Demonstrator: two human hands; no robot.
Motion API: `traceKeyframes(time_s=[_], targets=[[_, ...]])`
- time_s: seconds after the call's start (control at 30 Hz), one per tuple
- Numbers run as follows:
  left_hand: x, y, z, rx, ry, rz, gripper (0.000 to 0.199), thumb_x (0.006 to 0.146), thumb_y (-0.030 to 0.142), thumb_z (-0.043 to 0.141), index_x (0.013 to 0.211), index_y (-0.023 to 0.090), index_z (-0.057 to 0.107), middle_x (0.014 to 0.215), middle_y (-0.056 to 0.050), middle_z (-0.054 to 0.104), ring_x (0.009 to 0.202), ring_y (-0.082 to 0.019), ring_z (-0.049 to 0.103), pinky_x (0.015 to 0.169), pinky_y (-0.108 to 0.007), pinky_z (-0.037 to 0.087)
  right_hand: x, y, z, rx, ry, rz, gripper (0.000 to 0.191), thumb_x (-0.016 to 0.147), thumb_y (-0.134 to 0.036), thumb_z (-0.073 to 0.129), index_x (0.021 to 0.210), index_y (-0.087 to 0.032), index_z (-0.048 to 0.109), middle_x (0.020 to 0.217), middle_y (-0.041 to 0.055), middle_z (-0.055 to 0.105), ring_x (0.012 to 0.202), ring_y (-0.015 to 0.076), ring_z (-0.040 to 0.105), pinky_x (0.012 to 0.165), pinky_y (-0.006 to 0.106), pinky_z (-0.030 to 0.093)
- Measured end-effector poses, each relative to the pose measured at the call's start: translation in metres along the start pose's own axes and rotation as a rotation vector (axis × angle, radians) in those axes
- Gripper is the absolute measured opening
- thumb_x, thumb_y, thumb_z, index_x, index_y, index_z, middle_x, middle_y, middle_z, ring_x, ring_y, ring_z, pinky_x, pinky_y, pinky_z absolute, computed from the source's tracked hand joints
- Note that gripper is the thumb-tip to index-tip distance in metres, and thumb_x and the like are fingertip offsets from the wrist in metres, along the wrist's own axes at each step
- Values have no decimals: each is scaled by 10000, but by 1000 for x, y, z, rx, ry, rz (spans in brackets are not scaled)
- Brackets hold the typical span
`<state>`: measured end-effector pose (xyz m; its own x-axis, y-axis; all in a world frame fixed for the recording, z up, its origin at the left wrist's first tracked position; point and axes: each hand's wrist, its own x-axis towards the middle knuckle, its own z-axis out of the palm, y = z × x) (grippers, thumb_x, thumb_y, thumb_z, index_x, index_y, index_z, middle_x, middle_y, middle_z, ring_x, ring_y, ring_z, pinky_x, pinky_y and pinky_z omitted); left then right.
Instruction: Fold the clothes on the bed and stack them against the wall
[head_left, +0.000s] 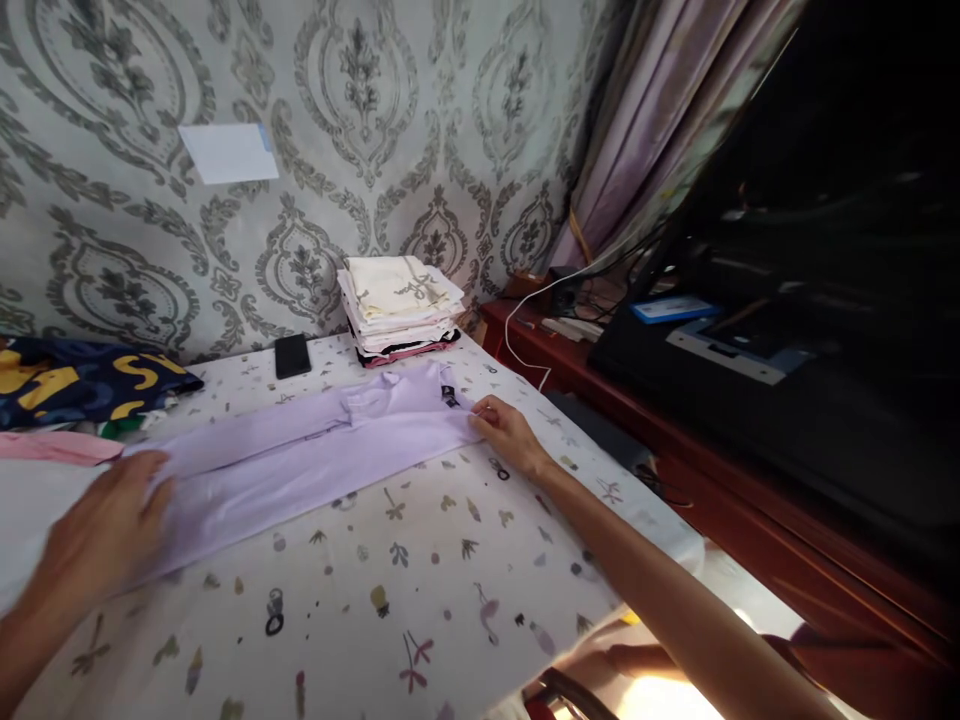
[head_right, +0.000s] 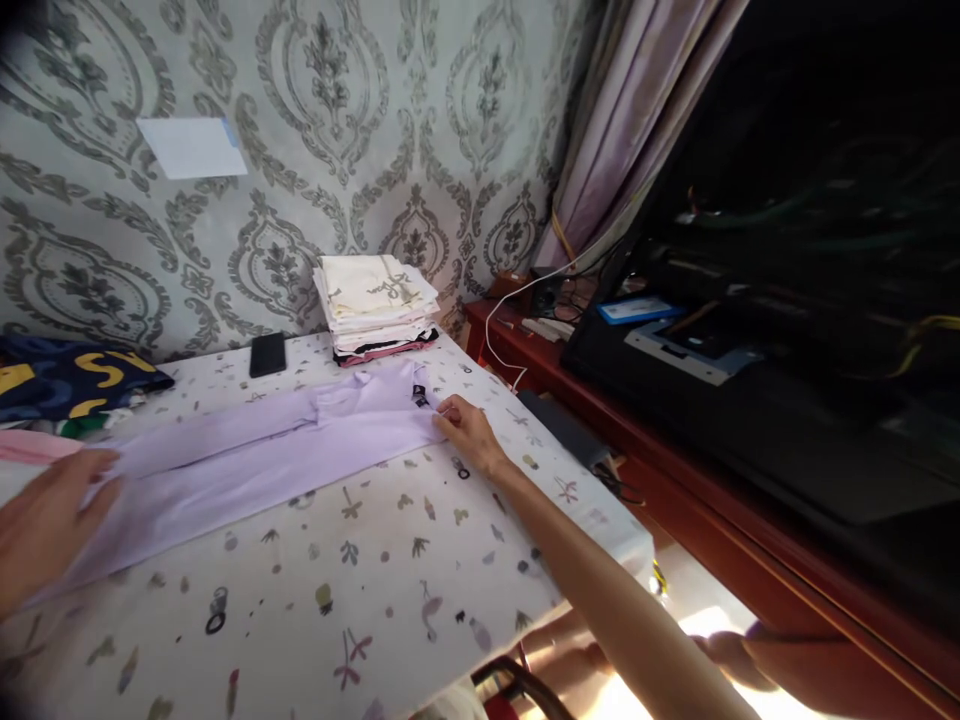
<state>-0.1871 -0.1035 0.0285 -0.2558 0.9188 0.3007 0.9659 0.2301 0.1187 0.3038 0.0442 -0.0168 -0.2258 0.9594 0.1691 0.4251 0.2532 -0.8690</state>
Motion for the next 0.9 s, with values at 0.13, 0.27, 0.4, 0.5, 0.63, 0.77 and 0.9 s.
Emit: traceKeyframes(time_s=[0.13, 0.27, 0.4, 0.5, 0.63, 0.77, 0.9], targets=[[48, 119, 10, -528, -248, 190, 364, 801, 546, 460, 931, 240, 608, 1002, -62, 727, 960, -252, 666, 807, -321, 510, -2, 2, -5, -50, -50, -39, 415, 842, -487, 615, 1146, -207, 575, 693, -46, 558, 630, 144, 504, 643, 291, 411], [104, 208, 53, -649, -288, 243, 212, 728, 422, 574, 758, 222, 637, 812, -52, 712, 822, -236, 632, 753, -304, 458, -2, 4, -12, -94, -88, -74, 428, 823, -420, 651, 1193, -214, 595, 778, -25, 605, 718, 162, 556, 736, 316, 452], [145, 258, 92, -657, -268, 61, 232, 669, 334, 643, 510, 217, 520, 536, -24, 543, 727, -231, 565, 627, -288, 346, -2, 5, -14, -82, -119, -88, 405, 830, -375, 631, 1201, -216, 605, 771, -26, 608, 728, 165, 560, 759, 321, 455], [160, 275, 107, -707, -287, 23, 232, 623, 293, 673, 480, 208, 511, 451, 11, 441, 627, -196, 516, 586, -286, 292, -2, 5, -16, -42, -143, -89, 368, 838, -346, 599, 1178, -206, 624, 712, -36, 575, 678, 152, 527, 708, 301, 441], [168, 279, 110, -854, -273, -3, 123, 661, 296, 609, 614, 187, 581, 524, 22, 489, 566, -148, 464, 565, -278, 310, -3, 3, -19, -34, -182, -84, 283, 838, -315, 573, 1085, -212, 666, 690, -29, 559, 648, 143, 491, 640, 277, 398], [171, 272, 104, -963, -215, 0, 173, 725, 338, 576, 639, 195, 531, 580, 29, 470, 577, -124, 429, 575, -265, 327, -4, 1, -25, -21, -248, -104, 260, 839, -325, 576, 1054, -220, 679, 699, -22, 563, 636, 141, 481, 618, 267, 382], [170, 265, 98, -1009, -200, 50, 205, 772, 346, 566, 653, 204, 480, 586, 49, 415, 565, -111, 375, 562, -254, 305, -7, -2, -31, 5, -281, -94, 272, 860, -330, 559, 1072, -211, 681, 700, -21, 562, 606, 130, 445, 603, 261, 364]])
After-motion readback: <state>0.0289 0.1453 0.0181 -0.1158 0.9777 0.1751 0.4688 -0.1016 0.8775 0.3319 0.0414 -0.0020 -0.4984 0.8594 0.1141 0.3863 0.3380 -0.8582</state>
